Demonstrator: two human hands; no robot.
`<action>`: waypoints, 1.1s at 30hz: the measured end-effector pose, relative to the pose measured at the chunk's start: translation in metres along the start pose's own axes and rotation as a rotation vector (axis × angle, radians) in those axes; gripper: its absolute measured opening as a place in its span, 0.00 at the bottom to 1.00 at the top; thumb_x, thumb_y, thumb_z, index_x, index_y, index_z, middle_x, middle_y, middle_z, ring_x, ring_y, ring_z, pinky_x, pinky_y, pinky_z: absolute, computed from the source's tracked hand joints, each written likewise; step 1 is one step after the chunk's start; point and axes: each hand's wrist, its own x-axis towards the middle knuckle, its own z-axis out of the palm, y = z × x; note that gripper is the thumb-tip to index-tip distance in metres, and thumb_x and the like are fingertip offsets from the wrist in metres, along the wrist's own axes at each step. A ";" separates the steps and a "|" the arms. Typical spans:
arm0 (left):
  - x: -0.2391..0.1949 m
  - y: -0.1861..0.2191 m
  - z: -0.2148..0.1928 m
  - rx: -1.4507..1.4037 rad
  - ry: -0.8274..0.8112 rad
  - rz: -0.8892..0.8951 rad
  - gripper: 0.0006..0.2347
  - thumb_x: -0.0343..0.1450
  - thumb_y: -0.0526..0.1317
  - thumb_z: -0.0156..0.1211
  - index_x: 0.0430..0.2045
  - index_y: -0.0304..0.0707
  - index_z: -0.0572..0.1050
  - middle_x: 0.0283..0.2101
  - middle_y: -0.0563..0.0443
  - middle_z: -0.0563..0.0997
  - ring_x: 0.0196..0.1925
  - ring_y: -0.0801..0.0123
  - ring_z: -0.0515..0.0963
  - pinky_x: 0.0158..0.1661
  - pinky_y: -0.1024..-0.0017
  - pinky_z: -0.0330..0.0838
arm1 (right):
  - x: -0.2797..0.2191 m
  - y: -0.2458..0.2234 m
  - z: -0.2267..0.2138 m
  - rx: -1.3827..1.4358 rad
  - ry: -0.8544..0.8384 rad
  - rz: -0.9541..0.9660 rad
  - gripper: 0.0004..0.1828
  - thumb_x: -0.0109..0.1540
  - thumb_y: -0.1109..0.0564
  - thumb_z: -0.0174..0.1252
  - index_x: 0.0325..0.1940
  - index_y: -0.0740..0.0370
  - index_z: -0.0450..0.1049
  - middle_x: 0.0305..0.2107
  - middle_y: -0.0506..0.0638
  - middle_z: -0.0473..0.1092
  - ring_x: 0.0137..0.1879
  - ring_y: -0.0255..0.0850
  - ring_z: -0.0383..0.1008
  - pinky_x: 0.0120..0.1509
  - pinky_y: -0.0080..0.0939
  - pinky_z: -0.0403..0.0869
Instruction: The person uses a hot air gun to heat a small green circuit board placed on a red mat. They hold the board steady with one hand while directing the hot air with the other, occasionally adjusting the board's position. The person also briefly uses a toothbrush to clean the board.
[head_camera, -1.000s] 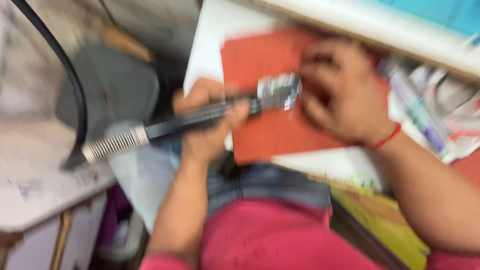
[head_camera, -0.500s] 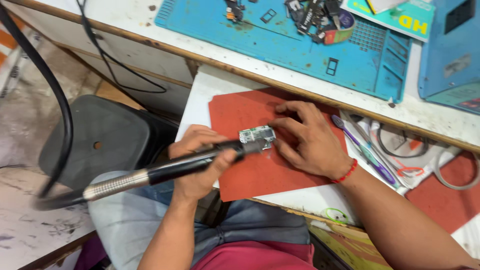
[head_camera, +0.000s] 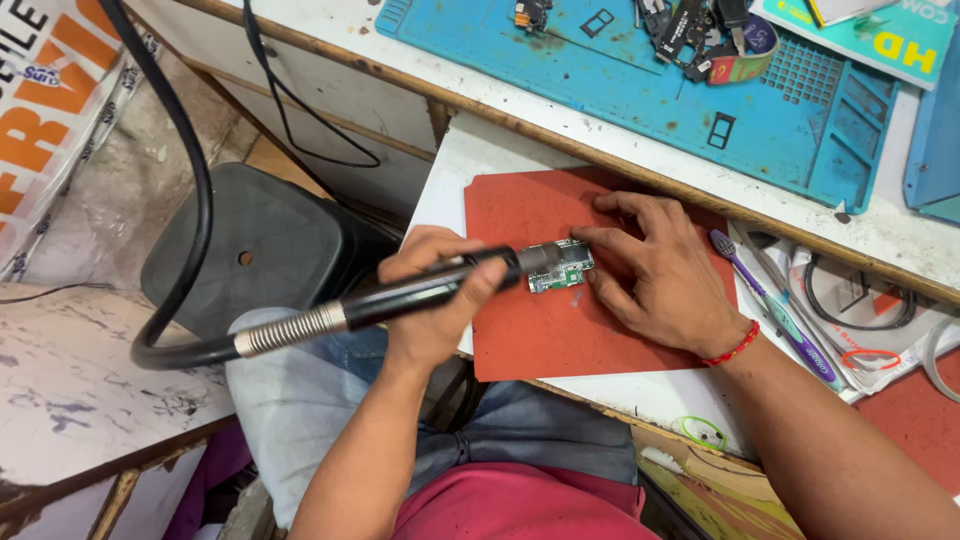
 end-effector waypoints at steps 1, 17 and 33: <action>0.000 0.000 0.000 -0.024 0.048 -0.062 0.13 0.67 0.45 0.73 0.32 0.32 0.80 0.36 0.48 0.80 0.37 0.72 0.80 0.41 0.75 0.76 | 0.001 0.000 0.000 -0.013 -0.013 -0.017 0.21 0.55 0.55 0.64 0.53 0.56 0.79 0.58 0.56 0.67 0.61 0.56 0.66 0.65 0.55 0.67; 0.000 -0.010 0.003 -0.062 -0.038 -0.023 0.12 0.68 0.43 0.72 0.33 0.31 0.81 0.35 0.49 0.81 0.38 0.72 0.79 0.42 0.73 0.74 | -0.003 0.006 0.002 0.075 0.059 -0.025 0.19 0.55 0.56 0.63 0.51 0.59 0.78 0.57 0.56 0.67 0.62 0.54 0.66 0.67 0.54 0.67; 0.002 0.001 0.002 0.017 0.040 0.012 0.14 0.68 0.45 0.74 0.33 0.31 0.81 0.38 0.48 0.80 0.40 0.70 0.79 0.45 0.72 0.75 | -0.001 0.004 0.000 0.074 0.039 -0.006 0.19 0.56 0.57 0.65 0.51 0.60 0.77 0.57 0.57 0.67 0.62 0.55 0.67 0.66 0.54 0.68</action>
